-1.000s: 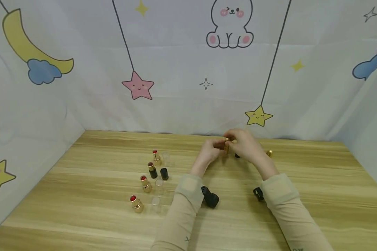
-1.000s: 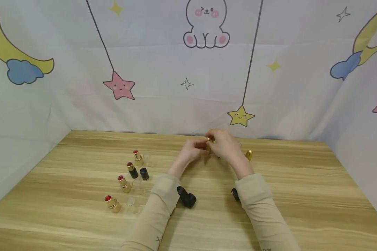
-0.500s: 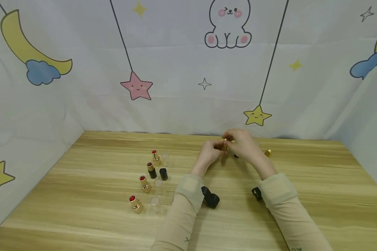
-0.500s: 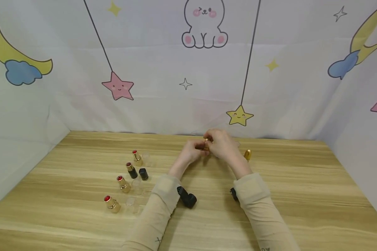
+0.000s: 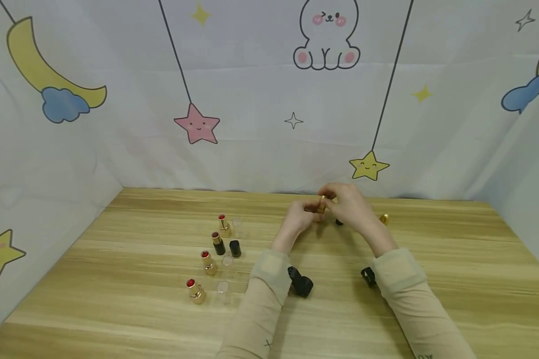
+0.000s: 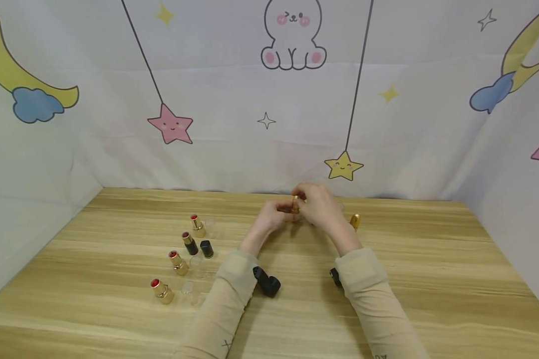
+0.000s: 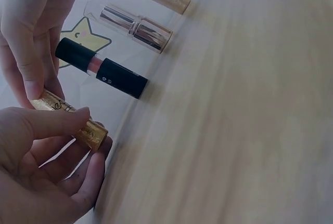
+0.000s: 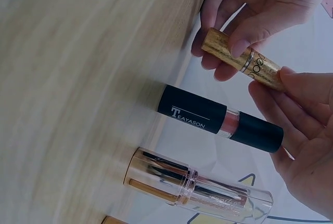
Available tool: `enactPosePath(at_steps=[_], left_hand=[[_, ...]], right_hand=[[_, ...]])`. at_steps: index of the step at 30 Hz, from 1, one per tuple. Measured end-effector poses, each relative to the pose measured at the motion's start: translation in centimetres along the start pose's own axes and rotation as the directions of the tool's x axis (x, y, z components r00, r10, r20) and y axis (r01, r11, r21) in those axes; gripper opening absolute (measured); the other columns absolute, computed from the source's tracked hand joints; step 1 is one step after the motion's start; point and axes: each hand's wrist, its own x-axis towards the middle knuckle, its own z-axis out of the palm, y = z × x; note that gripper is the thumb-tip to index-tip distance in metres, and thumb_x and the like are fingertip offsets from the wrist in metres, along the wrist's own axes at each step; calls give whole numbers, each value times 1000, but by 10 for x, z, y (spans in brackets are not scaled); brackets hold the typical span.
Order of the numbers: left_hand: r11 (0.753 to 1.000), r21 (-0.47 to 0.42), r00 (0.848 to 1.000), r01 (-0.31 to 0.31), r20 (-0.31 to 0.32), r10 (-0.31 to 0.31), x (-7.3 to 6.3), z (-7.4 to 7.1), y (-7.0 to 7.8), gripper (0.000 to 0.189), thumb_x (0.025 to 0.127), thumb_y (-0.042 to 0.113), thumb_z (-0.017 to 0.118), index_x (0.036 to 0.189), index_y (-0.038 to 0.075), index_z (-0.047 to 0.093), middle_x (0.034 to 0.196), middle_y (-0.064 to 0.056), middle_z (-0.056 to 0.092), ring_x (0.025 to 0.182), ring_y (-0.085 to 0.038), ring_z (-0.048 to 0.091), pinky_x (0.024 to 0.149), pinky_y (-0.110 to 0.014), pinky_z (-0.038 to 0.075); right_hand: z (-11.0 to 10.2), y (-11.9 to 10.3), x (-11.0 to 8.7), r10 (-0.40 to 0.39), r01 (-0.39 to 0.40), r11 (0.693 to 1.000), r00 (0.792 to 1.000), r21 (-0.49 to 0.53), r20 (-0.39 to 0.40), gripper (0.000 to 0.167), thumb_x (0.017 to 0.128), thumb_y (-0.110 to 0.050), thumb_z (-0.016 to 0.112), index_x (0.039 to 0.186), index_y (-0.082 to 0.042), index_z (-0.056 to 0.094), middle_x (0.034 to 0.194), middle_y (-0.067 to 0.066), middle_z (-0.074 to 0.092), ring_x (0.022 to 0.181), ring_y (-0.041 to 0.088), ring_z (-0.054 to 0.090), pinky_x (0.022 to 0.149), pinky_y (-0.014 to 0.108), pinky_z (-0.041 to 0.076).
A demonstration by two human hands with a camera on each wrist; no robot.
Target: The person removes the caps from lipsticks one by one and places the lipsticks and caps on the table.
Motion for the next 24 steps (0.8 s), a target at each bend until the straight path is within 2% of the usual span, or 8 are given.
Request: enactPosePath(at_steps=[11, 19, 24], left_hand=[[1000, -18, 1000, 2, 23, -2, 0, -4, 1, 40, 84, 12, 73, 123, 7, 65, 120, -11, 68, 119, -28, 58, 108, -44, 40], [999, -39, 999, -5, 33, 6, -1, -5, 3, 35, 85, 7, 71, 120, 5, 67, 118, -13, 69, 117, -29, 58, 105, -42, 43], [1000, -17, 1000, -12, 26, 12, -3, -6, 3, 35, 85, 10, 72, 119, 7, 68, 115, -12, 70, 116, -28, 58, 105, -43, 41]], right_hand=[[-2, -2, -2, -15, 15, 1000, 1000, 7, -20, 20, 95, -15, 60, 112, -9, 67, 113, 12, 69, 107, 30, 63, 86, 47, 52], [-3, -5, -3, -44, 44, 999, 998, -3, -37, 20, 95, -11, 60, 112, -7, 68, 113, 13, 69, 103, 31, 65, 82, 46, 55], [-3, -6, -4, -44, 44, 999, 998, -8, -41, 19, 95, -11, 60, 112, -7, 68, 114, 13, 69, 104, 31, 65, 82, 46, 54]])
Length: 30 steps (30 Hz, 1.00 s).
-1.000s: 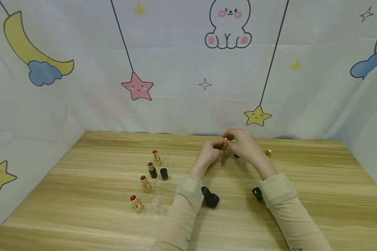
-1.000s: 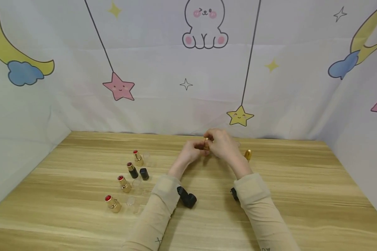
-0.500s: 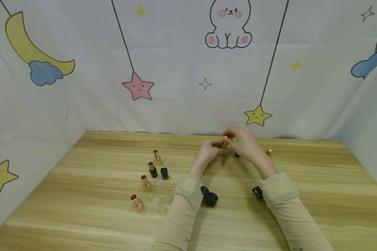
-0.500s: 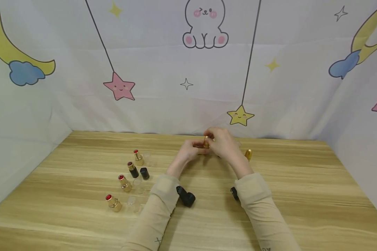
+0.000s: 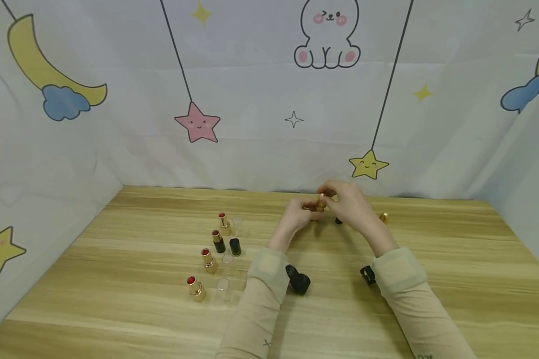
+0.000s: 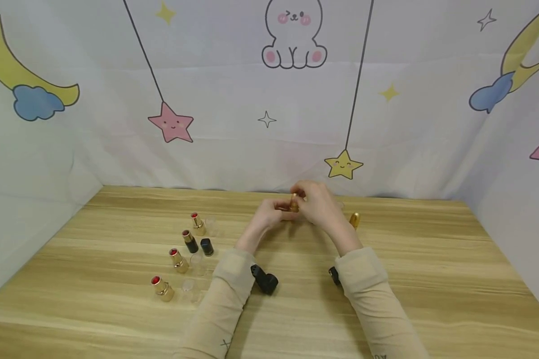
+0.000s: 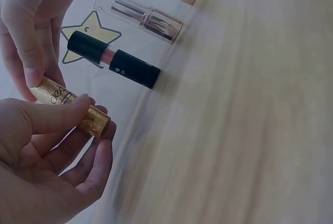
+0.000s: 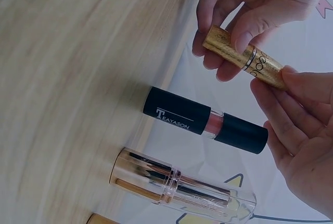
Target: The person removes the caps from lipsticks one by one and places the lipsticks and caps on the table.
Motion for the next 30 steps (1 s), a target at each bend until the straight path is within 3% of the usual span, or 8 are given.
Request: enactPosePath(at_steps=[19, 25, 30], left_hand=[[998, 32, 998, -46, 36, 45, -12, -9, 3, 31, 87, 9, 69, 118, 6, 68, 118, -13, 69, 115, -29, 59, 102, -43, 44], [994, 51, 995, -100, 15, 100, -19, -11, 4, 26, 85, 6, 70, 111, 3, 71, 113, -14, 71, 113, -28, 62, 102, -43, 45], [995, 60, 997, -77, 12, 76, -25, -12, 3, 28, 84, 6, 71, 113, 4, 70, 113, -13, 71, 113, -28, 62, 103, -44, 44]], right_hand=[[-10, -11, -7, -44, 45, 998, 998, 33, -48, 21, 94, -10, 60, 114, -6, 66, 115, 13, 68, 108, 32, 63, 87, 47, 52], [-13, -16, -11, -78, 81, 996, 994, 27, -70, 21, 93, -9, 61, 113, -5, 67, 113, 14, 69, 105, 32, 65, 85, 48, 53], [-15, -19, -16, -79, 82, 996, 993, 33, -83, 21, 94, -10, 61, 113, -6, 67, 112, 13, 70, 102, 31, 66, 84, 48, 53]])
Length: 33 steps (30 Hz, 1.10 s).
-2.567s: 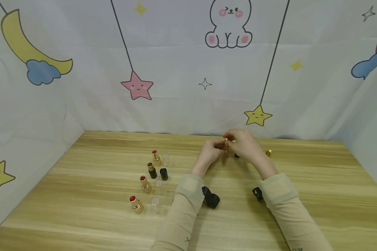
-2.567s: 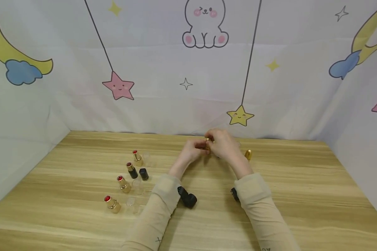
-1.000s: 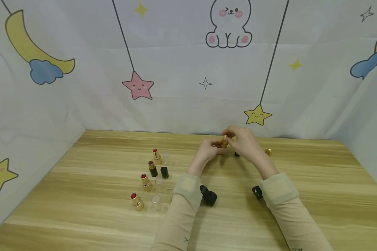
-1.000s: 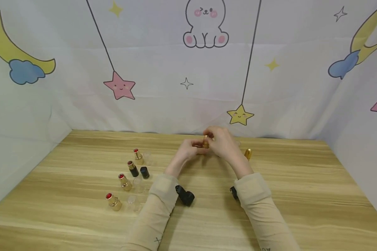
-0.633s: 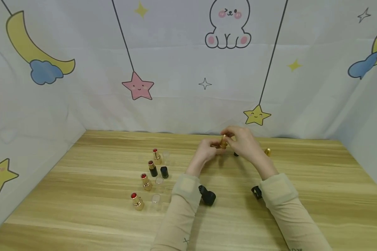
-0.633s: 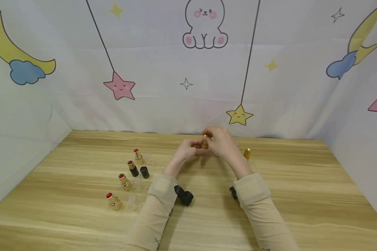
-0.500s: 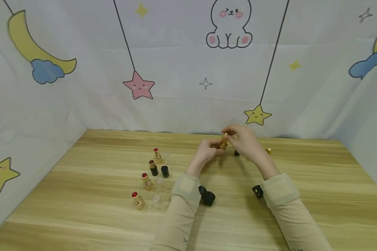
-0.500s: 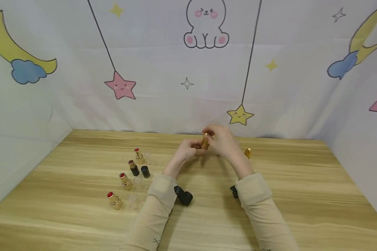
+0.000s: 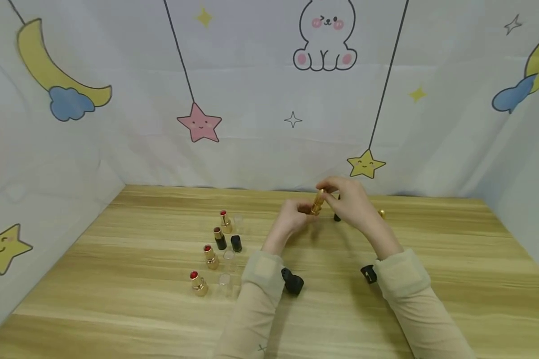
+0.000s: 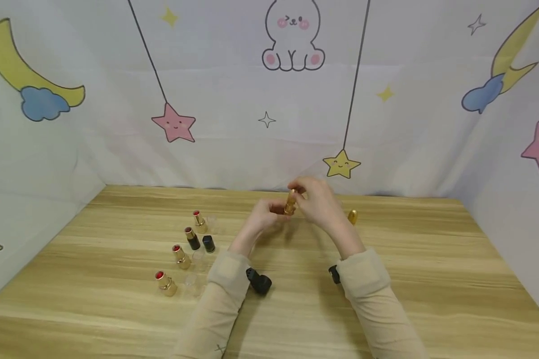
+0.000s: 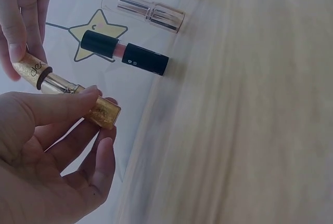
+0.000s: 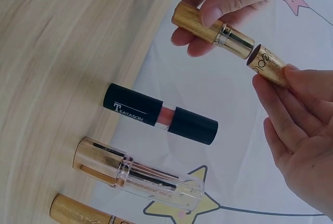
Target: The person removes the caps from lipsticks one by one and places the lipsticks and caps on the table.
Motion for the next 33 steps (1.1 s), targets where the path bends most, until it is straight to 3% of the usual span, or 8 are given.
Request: enactPosePath(at_steps=[6, 14, 25, 33], left_hand=[[1000, 13, 1000, 18, -3, -18, -9, -4, 2, 30, 85, 7, 72, 114, 4, 69, 113, -13, 70, 111, -29, 62, 101, -44, 46], [1000, 22, 1000, -21, -18, 22, -17, -10, 0, 25, 84, 4, 72, 108, 3, 72, 109, -14, 71, 104, -28, 64, 91, -39, 51], [997, 80, 999, -2, -43, 6, -27, -21, -2, 27, 84, 9, 73, 111, 4, 70, 109, -13, 69, 102, -28, 63, 88, -40, 52], [990, 139, 992, 15, -126, 3, -35, -26, 2, 24, 81, 4, 73, 105, 4, 72, 104, -13, 72, 98, -28, 65, 90, -41, 51]], right_hand=[[-1, -6, -4, -11, 11, 1000, 1000, 12, -22, 21, 93, -9, 62, 113, -5, 68, 110, 13, 70, 100, 30, 66, 82, 47, 53], [-3, -12, -11, -17, 18, 1000, 999, 6, -44, 21, 93, -8, 62, 113, -5, 67, 108, 13, 70, 98, 29, 65, 82, 46, 53], [3, -15, -18, -16, 16, 1000, 999, 8, -37, 19, 92, -11, 64, 110, -5, 68, 99, 10, 73, 89, 24, 66, 73, 40, 53], [9, -17, -19, 23, -23, 1000, 999, 0, -29, 18, 92, -12, 64, 108, -6, 69, 98, 10, 73, 93, 26, 67, 81, 46, 53]])
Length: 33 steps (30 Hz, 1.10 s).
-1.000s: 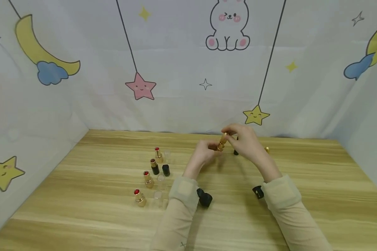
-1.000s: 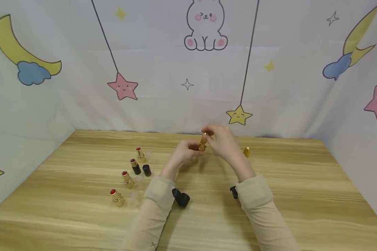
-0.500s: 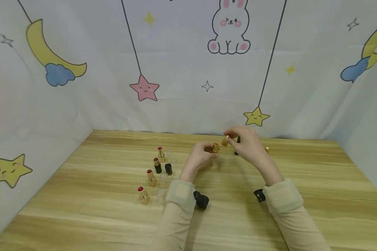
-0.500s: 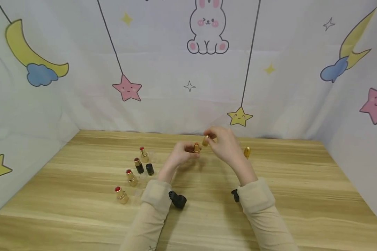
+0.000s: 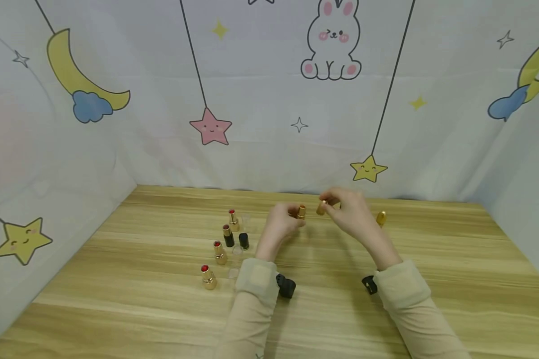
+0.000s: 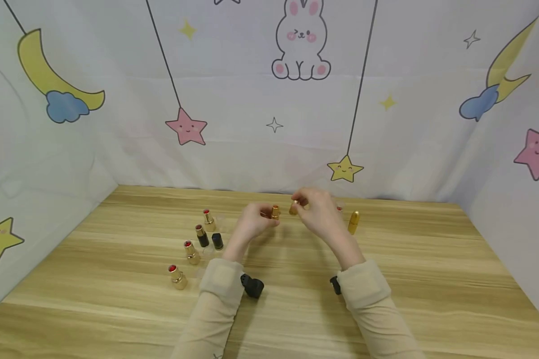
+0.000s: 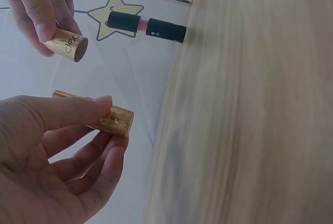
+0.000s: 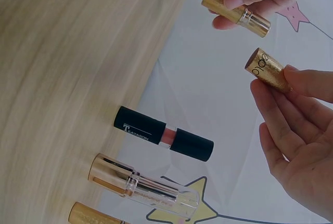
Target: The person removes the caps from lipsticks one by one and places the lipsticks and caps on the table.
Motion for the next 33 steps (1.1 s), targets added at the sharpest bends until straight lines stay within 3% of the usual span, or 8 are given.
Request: enactPosePath(at_steps=[2, 5, 13, 20, 24, 33], left_hand=[[1000, 14, 1000, -6, -15, 6, -1, -2, 0, 22, 81, 2, 72, 103, 2, 72, 103, -13, 72, 97, -27, 65, 90, -41, 51], [997, 74, 999, -25, -38, 28, -3, -3, -1, 17, 81, 2, 72, 98, 2, 72, 100, -13, 72, 94, -27, 64, 87, -41, 51], [965, 259, 992, -31, -112, 62, -3, -7, -7, 5, 80, 3, 72, 83, 4, 69, 86, -11, 69, 78, -22, 57, 75, -35, 49], [964, 263, 987, 35, -160, 8, -4, -9, -7, 7, 79, -2, 67, 79, 4, 67, 75, -8, 62, 65, -19, 46, 57, -27, 36], [961, 263, 984, 83, -176, -37, -5, -10, -5, 7, 80, -2, 66, 77, 4, 67, 69, -6, 56, 62, -20, 43, 53, -27, 33], [941, 321, 977, 112, -206, -46, -6, -10, -9, 25, 77, 0, 67, 60, 11, 52, 63, -4, 50, 60, -19, 41, 50, -27, 29]], right_hand=[[2, 0, 0, 4, -4, 1000, 1000, 8, 3, 18, 92, -12, 64, 108, -5, 69, 98, 10, 73, 94, 27, 68, 92, 51, 48], [5, 0, 0, 11, -11, 1000, 1000, 10, 4, 19, 91, -12, 65, 108, -4, 68, 98, 11, 73, 95, 28, 68, 95, 54, 46], [18, -3, 5, 12, -11, 1000, 999, -23, 35, 16, 89, -12, 68, 103, -4, 70, 93, 9, 74, 90, 25, 69, 86, 47, 52], [33, -11, 9, 26, -24, 1000, 993, -20, 113, 14, 89, -11, 66, 101, -4, 71, 87, 6, 75, 84, 22, 70, 75, 40, 54], [40, -13, 12, 39, -37, 999, 992, -24, 123, 15, 89, -11, 66, 101, -4, 71, 87, 6, 75, 83, 21, 70, 74, 38, 54], [49, -14, 18, 32, -29, 999, 985, -21, 171, 15, 87, -8, 67, 100, -2, 71, 89, 7, 74, 83, 20, 69, 72, 34, 54]])
